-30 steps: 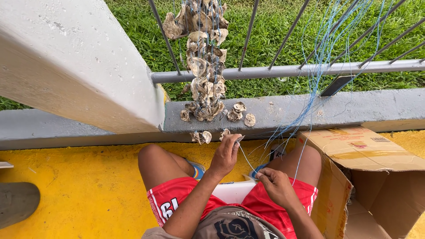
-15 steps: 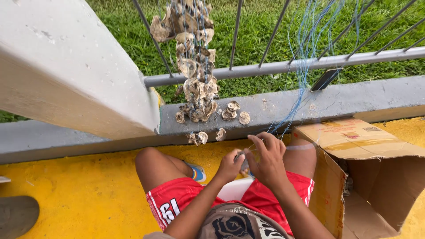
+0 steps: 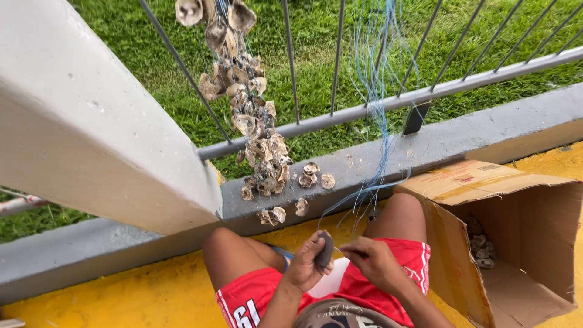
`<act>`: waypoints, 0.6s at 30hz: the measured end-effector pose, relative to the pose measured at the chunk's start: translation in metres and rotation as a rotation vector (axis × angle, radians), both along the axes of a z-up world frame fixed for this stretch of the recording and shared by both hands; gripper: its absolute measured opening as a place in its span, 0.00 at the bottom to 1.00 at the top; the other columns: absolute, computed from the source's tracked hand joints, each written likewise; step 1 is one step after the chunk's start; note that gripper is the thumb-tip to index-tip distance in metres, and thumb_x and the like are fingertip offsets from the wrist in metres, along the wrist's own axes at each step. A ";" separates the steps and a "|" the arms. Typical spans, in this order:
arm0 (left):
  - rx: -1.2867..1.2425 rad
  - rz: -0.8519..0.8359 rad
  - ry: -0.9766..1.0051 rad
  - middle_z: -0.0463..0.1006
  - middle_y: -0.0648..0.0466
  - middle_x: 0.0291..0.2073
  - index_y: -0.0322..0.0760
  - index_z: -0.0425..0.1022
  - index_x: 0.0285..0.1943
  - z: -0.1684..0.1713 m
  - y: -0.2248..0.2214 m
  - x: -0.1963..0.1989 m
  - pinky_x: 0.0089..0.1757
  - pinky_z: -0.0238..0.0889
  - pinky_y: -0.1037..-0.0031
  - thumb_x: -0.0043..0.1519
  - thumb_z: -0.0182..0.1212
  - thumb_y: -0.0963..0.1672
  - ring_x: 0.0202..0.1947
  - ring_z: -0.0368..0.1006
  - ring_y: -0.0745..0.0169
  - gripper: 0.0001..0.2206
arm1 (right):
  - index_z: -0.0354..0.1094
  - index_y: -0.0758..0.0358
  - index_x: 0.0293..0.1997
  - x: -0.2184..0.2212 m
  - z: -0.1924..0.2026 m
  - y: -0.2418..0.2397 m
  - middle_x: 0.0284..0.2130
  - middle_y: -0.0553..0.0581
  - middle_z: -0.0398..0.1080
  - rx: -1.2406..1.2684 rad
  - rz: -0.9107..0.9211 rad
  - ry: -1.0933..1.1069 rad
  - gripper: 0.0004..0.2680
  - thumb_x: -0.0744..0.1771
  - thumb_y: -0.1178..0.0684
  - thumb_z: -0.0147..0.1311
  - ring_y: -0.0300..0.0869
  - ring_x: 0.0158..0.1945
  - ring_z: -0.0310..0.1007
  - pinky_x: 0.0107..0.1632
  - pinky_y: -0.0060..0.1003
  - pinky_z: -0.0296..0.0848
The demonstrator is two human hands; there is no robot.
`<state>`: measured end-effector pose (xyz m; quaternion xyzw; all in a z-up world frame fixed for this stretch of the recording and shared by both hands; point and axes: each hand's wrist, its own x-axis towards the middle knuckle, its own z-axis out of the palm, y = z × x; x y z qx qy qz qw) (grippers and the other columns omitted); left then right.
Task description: Tying oyster shells onto a blue string to create a line of collectors for aquaculture.
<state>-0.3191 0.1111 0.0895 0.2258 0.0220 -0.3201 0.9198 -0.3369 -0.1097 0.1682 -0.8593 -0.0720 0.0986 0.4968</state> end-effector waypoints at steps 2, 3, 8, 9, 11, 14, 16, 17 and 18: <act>0.043 0.082 -0.078 0.79 0.53 0.31 0.40 0.71 0.55 0.008 0.034 0.028 0.27 0.69 0.74 0.70 0.57 0.46 0.25 0.78 0.62 0.09 | 0.78 0.63 0.45 -0.019 -0.038 -0.059 0.34 0.60 0.78 -0.116 0.023 -0.125 0.09 0.63 0.63 0.56 0.51 0.38 0.78 0.43 0.39 0.76; 0.078 0.175 -0.136 0.78 0.52 0.28 0.39 0.72 0.54 0.013 0.051 0.043 0.26 0.69 0.73 0.70 0.57 0.46 0.24 0.78 0.61 0.09 | 0.78 0.62 0.45 -0.029 -0.058 -0.086 0.37 0.61 0.78 -0.239 0.054 -0.227 0.13 0.60 0.67 0.52 0.54 0.43 0.78 0.47 0.42 0.76; 0.311 0.259 -0.318 0.78 0.51 0.31 0.33 0.72 0.52 0.106 0.108 0.132 0.27 0.69 0.75 0.69 0.58 0.46 0.25 0.76 0.62 0.11 | 0.74 0.49 0.47 -0.096 -0.149 -0.284 0.39 0.49 0.75 -0.797 -0.259 -0.056 0.08 0.66 0.50 0.51 0.45 0.47 0.78 0.50 0.36 0.78; 0.386 0.200 -0.378 0.78 0.49 0.32 0.31 0.72 0.53 0.124 0.107 0.147 0.27 0.70 0.76 0.69 0.58 0.46 0.27 0.76 0.62 0.12 | 0.74 0.45 0.47 -0.105 -0.172 -0.321 0.37 0.46 0.75 -0.925 -0.309 -0.059 0.08 0.66 0.47 0.50 0.40 0.47 0.79 0.50 0.33 0.79; 0.405 0.124 -0.383 0.78 0.49 0.33 0.30 0.71 0.54 0.153 0.081 0.160 0.28 0.72 0.75 0.67 0.58 0.46 0.27 0.77 0.61 0.14 | 0.73 0.43 0.48 -0.110 -0.139 -0.312 0.39 0.44 0.75 -1.017 -0.300 -0.024 0.08 0.67 0.46 0.49 0.40 0.47 0.79 0.51 0.35 0.79; 0.304 0.092 -0.401 0.78 0.47 0.33 0.28 0.69 0.56 0.174 0.064 0.201 0.28 0.73 0.77 0.68 0.57 0.45 0.28 0.77 0.62 0.14 | 0.72 0.40 0.51 -0.114 -0.134 -0.309 0.41 0.40 0.74 -1.171 -0.289 0.046 0.10 0.67 0.44 0.50 0.37 0.48 0.78 0.54 0.36 0.78; 0.177 0.144 -0.398 0.77 0.47 0.34 0.27 0.68 0.56 0.186 0.064 0.226 0.28 0.73 0.78 0.70 0.57 0.45 0.28 0.78 0.62 0.14 | 0.71 0.39 0.53 -0.127 -0.168 -0.332 0.42 0.38 0.74 -1.243 -0.273 0.086 0.11 0.66 0.44 0.50 0.35 0.48 0.77 0.55 0.37 0.77; 0.160 0.174 -0.423 0.77 0.47 0.33 0.27 0.68 0.56 0.196 0.067 0.235 0.28 0.73 0.79 0.71 0.56 0.45 0.28 0.78 0.62 0.13 | 0.73 0.40 0.51 -0.138 -0.197 -0.352 0.38 0.41 0.75 -1.197 -0.334 -0.001 0.10 0.66 0.46 0.52 0.37 0.46 0.78 0.52 0.37 0.79; 0.139 0.215 -0.448 0.76 0.47 0.33 0.27 0.68 0.56 0.206 0.070 0.245 0.29 0.74 0.79 0.72 0.56 0.45 0.27 0.78 0.62 0.13 | 0.75 0.42 0.49 -0.143 -0.223 -0.378 0.34 0.43 0.76 -1.155 -0.389 -0.094 0.09 0.66 0.47 0.54 0.39 0.43 0.79 0.48 0.38 0.80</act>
